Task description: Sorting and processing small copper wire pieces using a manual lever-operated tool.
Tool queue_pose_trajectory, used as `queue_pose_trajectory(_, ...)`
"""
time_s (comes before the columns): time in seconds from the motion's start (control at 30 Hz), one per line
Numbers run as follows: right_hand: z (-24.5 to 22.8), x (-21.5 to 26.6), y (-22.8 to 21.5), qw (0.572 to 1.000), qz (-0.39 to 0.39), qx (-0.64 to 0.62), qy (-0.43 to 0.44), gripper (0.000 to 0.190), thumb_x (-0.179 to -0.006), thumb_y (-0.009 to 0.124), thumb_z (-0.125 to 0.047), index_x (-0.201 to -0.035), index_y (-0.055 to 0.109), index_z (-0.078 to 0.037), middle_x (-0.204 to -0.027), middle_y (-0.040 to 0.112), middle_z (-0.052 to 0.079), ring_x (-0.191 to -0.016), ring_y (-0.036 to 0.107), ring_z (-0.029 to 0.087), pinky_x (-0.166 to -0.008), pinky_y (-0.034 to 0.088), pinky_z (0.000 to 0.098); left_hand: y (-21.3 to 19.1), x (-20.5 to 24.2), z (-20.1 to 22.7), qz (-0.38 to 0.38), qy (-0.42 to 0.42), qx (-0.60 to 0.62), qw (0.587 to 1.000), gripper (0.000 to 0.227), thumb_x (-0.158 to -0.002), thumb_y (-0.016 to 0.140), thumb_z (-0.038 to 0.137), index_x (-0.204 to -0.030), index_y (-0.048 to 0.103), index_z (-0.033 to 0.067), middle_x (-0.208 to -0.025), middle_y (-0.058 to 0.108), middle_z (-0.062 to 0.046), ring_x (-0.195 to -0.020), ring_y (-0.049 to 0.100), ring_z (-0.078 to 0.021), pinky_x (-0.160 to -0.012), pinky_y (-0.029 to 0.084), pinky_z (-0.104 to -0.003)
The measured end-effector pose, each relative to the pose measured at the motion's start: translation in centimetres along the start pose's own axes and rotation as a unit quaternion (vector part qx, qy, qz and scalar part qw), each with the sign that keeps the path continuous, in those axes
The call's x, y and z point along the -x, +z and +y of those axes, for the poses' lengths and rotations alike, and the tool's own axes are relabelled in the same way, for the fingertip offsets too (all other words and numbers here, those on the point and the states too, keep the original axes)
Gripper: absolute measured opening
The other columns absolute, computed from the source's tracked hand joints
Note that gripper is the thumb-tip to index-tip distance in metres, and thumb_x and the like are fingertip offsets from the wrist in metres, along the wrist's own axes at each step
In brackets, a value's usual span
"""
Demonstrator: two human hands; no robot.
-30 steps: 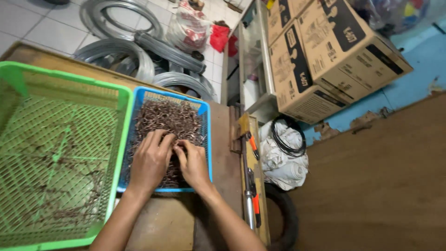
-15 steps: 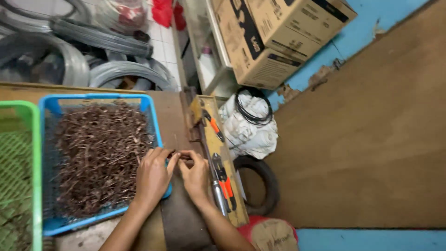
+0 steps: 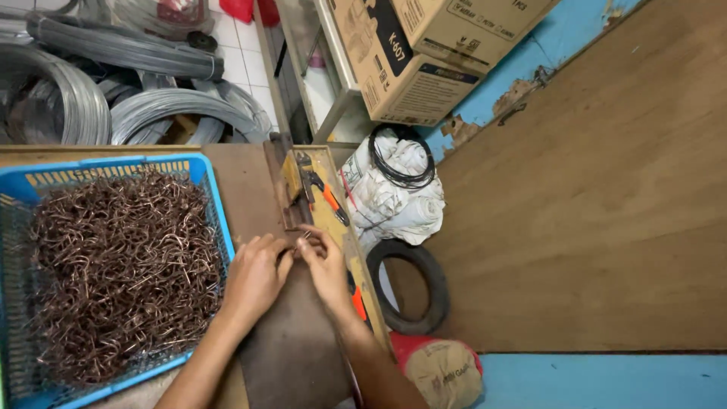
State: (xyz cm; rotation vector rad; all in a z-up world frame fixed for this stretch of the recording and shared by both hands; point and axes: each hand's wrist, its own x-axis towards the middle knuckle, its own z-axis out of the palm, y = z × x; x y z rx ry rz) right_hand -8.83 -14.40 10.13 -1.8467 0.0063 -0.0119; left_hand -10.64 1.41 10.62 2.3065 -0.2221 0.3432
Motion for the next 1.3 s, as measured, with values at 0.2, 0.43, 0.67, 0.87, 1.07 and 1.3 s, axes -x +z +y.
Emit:
queue_pose_trajectory(0.2, 0.9, -2.1, -0.3, 0.989, 0.058, -0.121, 0.069, 0.021, -0.094, 0.078, -0.023, -0.109, 0.074, -0.009, -0.093, 0.072, 0.002, -0.08, 0.069, 0.008, -0.079, 0.057, 0.0216, -0.1, 0.5, -0.4, 0.006, -0.038, -0.003, 0.999, 0.019, -0.09, 0.073, 0.02, -0.105, 0.075, 0.0088, -0.099, 0.074, -0.013, -0.105, 0.071, -0.034, -0.092, 0.054, -0.044)
queue_pose_trajectory(0.43, 3.3, -3.3, -0.9, 0.99, 0.045, -0.129, 0.046, 0.018, -0.095, 0.078, -0.021, -0.107, 0.076, -0.008, -0.09, 0.076, 0.009, -0.077, 0.07, 0.011, -0.078, 0.058, 0.0233, -1.3, -0.7, -1.2, 0.042, -0.015, -0.005, 0.999, 0.006, -0.09, 0.074, 0.014, -0.095, 0.074, 0.0147, -0.085, 0.071, -0.008, -0.092, 0.07, -0.0317, -0.084, 0.055, -0.045)
queue_pose_trajectory(0.67, 6.5, 1.0, -4.1, 0.986, -0.077, 0.106, 0.106, 0.062, -0.097, 0.072, -0.042, -0.137, 0.051, 0.001, -0.096, 0.068, 0.017, -0.078, 0.07, 0.025, -0.063, 0.06, 0.0337, 1.8, -2.3, -6.0, 0.102, 0.008, -0.138, 0.985, 0.01, -0.094, 0.077, 0.019, -0.101, 0.074, 0.0125, -0.1, 0.065, -0.008, -0.101, 0.064, -0.0298, -0.089, 0.052, -0.039)
queue_pose_trajectory(0.87, 2.4, 2.4, -5.8, 0.94, -0.195, -0.138, 0.242, 0.039, -0.104, 0.065, -0.025, -0.128, 0.048, 0.0, -0.072, 0.047, -0.001, -0.052, 0.055, 0.007, -0.044, 0.054, 0.0231, 2.9, -3.4, -6.9, 0.084, 0.025, -0.168, 0.982, 0.013, -0.089, 0.077, 0.02, -0.099, 0.072, 0.0134, -0.101, 0.061, -0.008, -0.102, 0.06, -0.03, -0.092, 0.051, -0.04)
queue_pose_trajectory(1.07, -5.2, 1.2, -7.8, 0.905, -0.236, -0.266, 0.234, 0.042, -0.105, 0.062, -0.02, -0.136, 0.044, 0.001, -0.076, 0.039, -0.006, -0.053, 0.049, 0.004, -0.047, 0.05, 0.0225, 4.8, -5.0, -7.1, 0.065, -0.004, -0.135, 0.989, 0.011, -0.091, 0.077, 0.021, -0.099, 0.073, 0.0148, -0.101, 0.062, -0.007, -0.097, 0.06, -0.0299, -0.088, 0.053, -0.041)
queue_pose_trajectory(1.3, -6.0, 0.0, -8.3, 0.909, -0.265, -0.267, 0.179, 0.037, -0.104, 0.06, -0.013, -0.137, 0.05, -0.001, -0.072, 0.036, -0.003, -0.053, 0.049, 0.006, -0.045, 0.052, 0.0235, 7.2, -7.8, -8.7, 0.056, -0.015, -0.092, 0.994, 0.006, -0.094, 0.074, 0.02, -0.099, 0.074, 0.0169, -0.101, 0.062, -0.007, -0.098, 0.06, -0.0314, -0.087, 0.053, -0.044)
